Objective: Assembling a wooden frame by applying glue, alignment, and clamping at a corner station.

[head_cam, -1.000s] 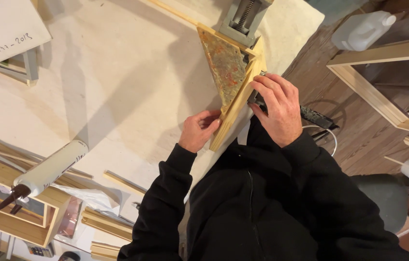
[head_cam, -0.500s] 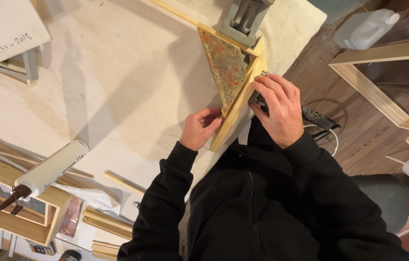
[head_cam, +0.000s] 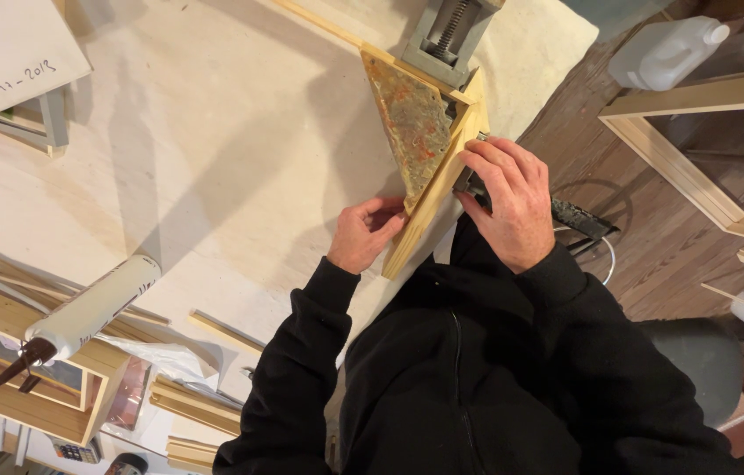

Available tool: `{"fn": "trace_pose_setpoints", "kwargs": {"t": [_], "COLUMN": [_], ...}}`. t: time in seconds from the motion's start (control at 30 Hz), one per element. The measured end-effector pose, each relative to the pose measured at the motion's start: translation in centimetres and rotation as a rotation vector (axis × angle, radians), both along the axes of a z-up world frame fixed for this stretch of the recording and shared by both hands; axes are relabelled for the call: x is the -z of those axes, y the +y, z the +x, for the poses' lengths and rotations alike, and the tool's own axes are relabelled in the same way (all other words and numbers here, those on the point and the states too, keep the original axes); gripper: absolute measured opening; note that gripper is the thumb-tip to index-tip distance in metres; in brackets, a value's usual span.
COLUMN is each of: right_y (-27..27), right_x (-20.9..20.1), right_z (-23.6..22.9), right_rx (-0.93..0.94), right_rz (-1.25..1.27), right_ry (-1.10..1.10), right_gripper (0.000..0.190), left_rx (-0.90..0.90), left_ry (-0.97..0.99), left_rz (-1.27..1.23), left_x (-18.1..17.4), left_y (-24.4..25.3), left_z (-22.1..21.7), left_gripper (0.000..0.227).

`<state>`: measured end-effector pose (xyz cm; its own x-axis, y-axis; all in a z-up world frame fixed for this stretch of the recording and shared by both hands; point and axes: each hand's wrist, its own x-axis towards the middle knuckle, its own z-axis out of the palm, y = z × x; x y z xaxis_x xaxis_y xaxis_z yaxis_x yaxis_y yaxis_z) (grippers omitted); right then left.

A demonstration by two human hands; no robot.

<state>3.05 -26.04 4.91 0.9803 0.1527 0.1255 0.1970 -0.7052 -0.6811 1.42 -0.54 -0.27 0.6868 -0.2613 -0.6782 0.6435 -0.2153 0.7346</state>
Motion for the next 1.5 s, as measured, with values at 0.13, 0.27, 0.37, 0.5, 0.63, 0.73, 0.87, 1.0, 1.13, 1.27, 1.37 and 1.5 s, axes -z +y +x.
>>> {"fn": "trace_pose_setpoints", "kwargs": {"t": [0.13,0.27,0.37,0.5,0.63,0.73,0.87,1.0,1.13,1.27,1.37,1.5], "right_y": [0.0,0.0,0.1,-0.1,-0.5,-0.3,-0.1,-0.1,0.0,0.2,0.2,0.2], "right_x": [0.0,0.0,-0.1,-0.7,-2.1,-0.7,1.2,2.2,2.4,2.2,2.1,2.1], "right_z": [0.0,0.0,0.0,0.5,1.4,2.1,4.8,6.0,6.2,6.3,6.5,6.5], "right_rx": [0.000,0.001,-0.001,-0.005,-0.025,0.084,0.243,0.311,0.341,0.368,0.391,0.399], "right_rz": [0.003,0.005,0.008,0.016,0.050,0.111,0.219,0.284,0.305,0.312,0.318,0.321], "right_ry": [0.004,0.005,0.013,0.024,0.037,0.074,0.137,0.226,0.274,0.275,0.271,0.279], "right_gripper": [0.063,0.063,0.063,0.060,0.051,0.042,0.035,0.027,0.022,0.022,0.022,0.021], "left_rx": [-0.024,-0.039,-0.049,-0.024,-0.009,-0.005,0.001,-0.006,-0.016,-0.016,-0.036,-0.074], "left_ry": [0.025,0.018,0.011,-0.018,-0.028,-0.038,-0.025,-0.027,0.004,0.021,0.013,0.017], "left_rz": [-0.021,-0.029,-0.025,0.016,0.047,0.039,0.051,0.070,0.097,0.108,0.094,0.082], "left_x": [0.6,0.9,1.0,0.9,0.6,0.6,0.6,0.6,0.1,0.3,0.4,0.4], "left_y": [0.1,0.1,0.2,0.0,0.0,0.0,0.0,0.0,-0.2,-0.2,-0.4,-0.5], "left_z": [-0.3,-0.4,-0.6,-0.5,-0.4,-0.4,-0.6,-0.5,-0.4,-0.8,-0.8,-1.1], "left_gripper": [0.037,0.036,0.035,0.034,0.035,0.035,0.034,0.034,0.034,0.034,0.034,0.035]}}
